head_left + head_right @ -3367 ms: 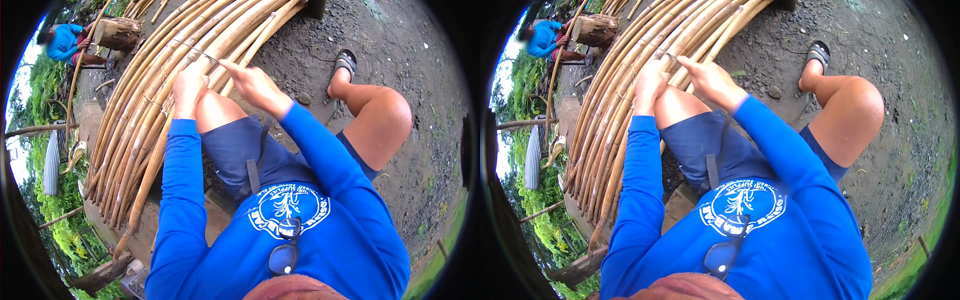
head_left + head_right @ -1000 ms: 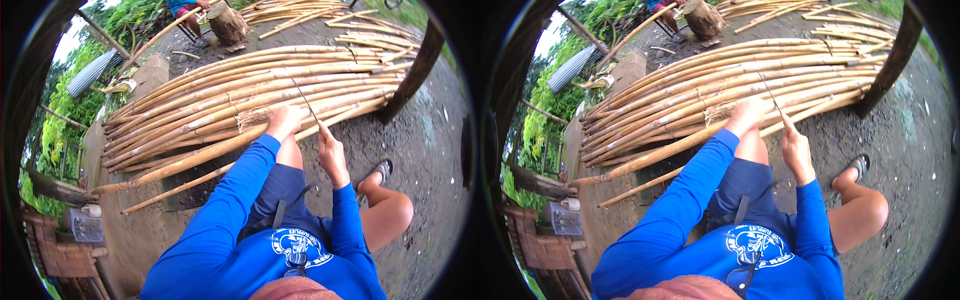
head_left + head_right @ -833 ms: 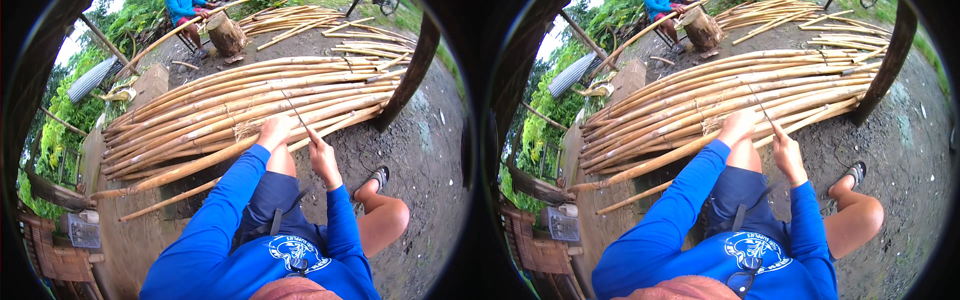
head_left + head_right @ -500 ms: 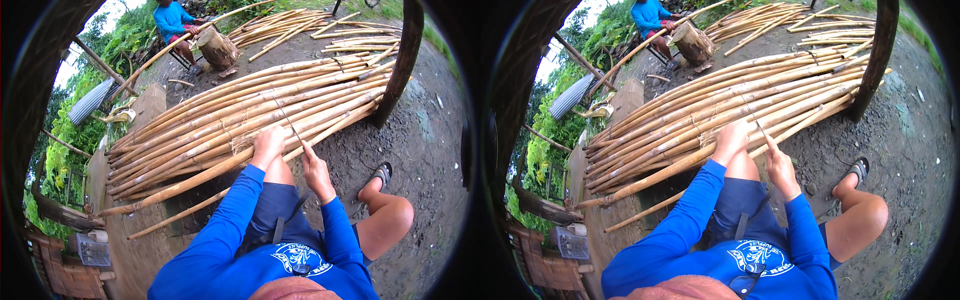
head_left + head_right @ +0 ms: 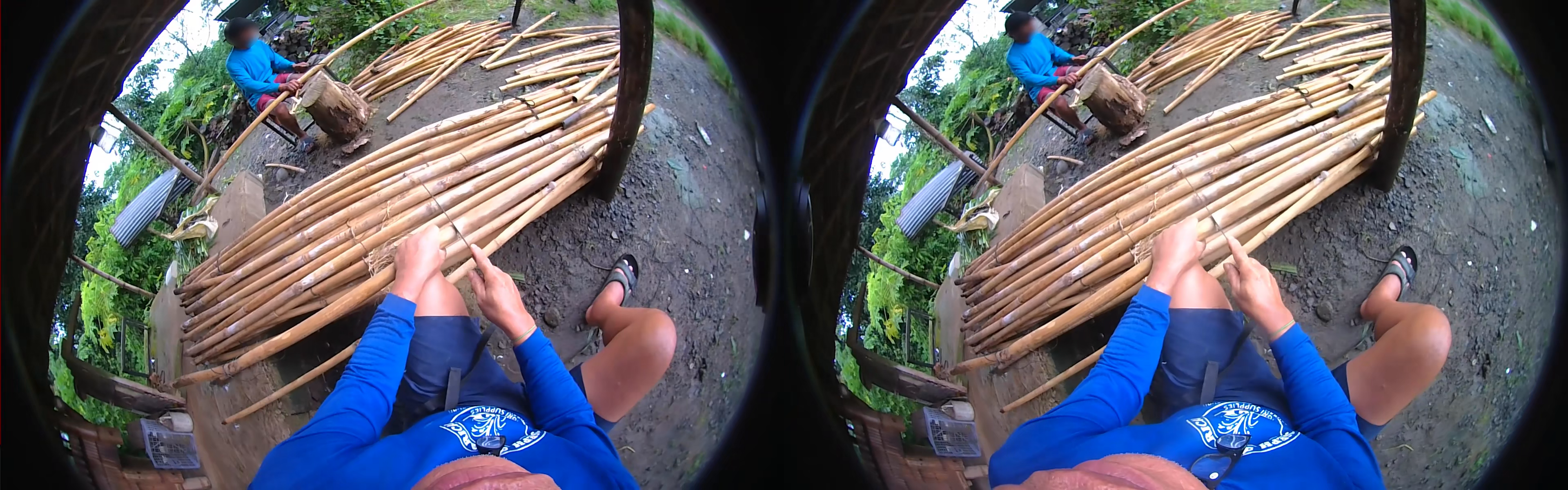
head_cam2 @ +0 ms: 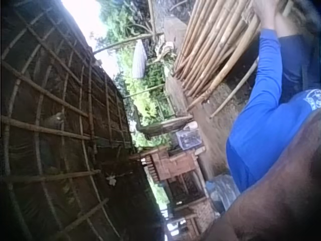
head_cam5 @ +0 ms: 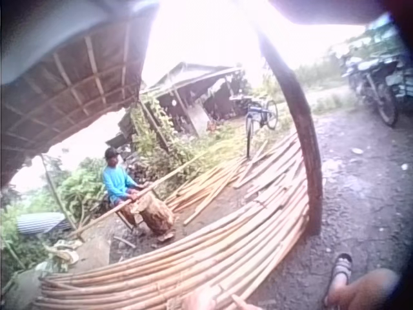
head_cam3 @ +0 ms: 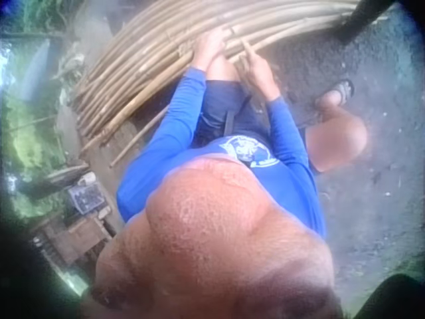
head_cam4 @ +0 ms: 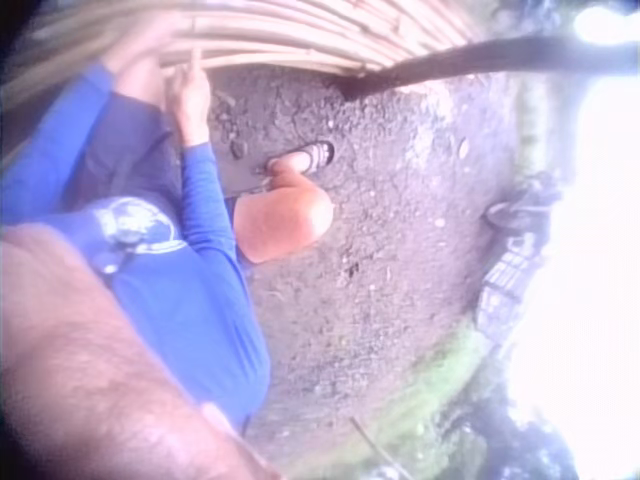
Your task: The person prepares for work by zipping a pouch and then uses a small blade to strip bark or fibers from bamboo poles by hand while seated.
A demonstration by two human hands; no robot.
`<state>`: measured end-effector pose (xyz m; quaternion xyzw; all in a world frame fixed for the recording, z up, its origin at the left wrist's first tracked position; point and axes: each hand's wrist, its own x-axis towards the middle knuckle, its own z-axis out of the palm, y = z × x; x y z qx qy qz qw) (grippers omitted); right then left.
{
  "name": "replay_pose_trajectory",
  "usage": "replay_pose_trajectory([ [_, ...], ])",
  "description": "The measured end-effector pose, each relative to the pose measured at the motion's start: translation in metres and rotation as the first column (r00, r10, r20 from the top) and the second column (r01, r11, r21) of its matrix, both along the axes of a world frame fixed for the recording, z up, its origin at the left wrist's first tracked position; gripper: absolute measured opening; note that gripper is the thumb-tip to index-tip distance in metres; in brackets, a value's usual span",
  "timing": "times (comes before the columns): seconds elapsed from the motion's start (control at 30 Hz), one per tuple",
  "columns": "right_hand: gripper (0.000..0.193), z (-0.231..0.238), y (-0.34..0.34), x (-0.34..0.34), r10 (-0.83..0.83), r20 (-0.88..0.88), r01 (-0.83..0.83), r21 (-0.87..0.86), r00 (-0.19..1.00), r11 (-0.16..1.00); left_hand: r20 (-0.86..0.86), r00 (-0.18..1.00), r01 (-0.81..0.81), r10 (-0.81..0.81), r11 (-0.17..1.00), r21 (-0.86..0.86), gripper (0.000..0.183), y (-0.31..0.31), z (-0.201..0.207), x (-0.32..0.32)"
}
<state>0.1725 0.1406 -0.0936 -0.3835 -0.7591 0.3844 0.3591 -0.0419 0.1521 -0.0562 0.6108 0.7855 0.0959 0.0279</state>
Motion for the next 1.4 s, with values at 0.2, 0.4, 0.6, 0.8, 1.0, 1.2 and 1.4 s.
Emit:
replay_pose_trajectory([
  [0.2, 0.055, 0.004, -0.001, 0.001, -0.036, 0.001, 0.036, -0.007, 0.999, 0.999, -0.02, 1.0, -0.021, 0.02, 1.0, -0.019, 0.02, 0.002, 0.006, 0.007],
  [0.4, 0.051, 0.004, 0.0, 0.003, -0.04, -0.018, 0.041, 0.015, 0.999, 0.999, -0.033, 0.999, -0.017, 0.018, 1.0, 0.006, 0.019, -0.001, 0.007, 0.009],
  [0.6, 0.045, 0.001, 0.005, -0.002, -0.042, -0.076, 0.046, 0.047, 0.996, 0.998, -0.002, 0.999, -0.042, 0.042, 0.998, 0.043, 0.019, 0.0, 0.004, 0.003],
  [0.8, 0.046, 0.002, 0.008, -0.003, -0.011, -0.041, 0.01, -0.036, 0.999, 0.999, 0.002, 1.0, -0.001, 0.001, 0.998, 0.056, 0.021, 0.0, 0.003, 0.0],
  [1.0, 0.046, 0.017, 0.004, -0.002, 0.007, 0.005, -0.006, -0.192, 1.0, 0.981, 0.018, 0.999, -0.05, 0.049, 0.995, 0.09, 0.019, -0.003, 0.0, 0.0],
  [1.2, 0.047, 0.002, 0.0, -0.001, -0.003, -0.01, 0.001, -0.169, 1.0, 0.986, 0.015, 1.0, -0.005, 0.003, 0.993, 0.118, 0.016, -0.006, -0.024, -0.002],
  [1.4, 0.047, 0.0, 0.009, -0.006, -0.065, 0.011, 0.066, -0.153, 0.998, 0.986, -0.036, 0.999, -0.006, 0.012, 0.989, 0.148, 0.014, 0.006, -0.02, -0.006],
])
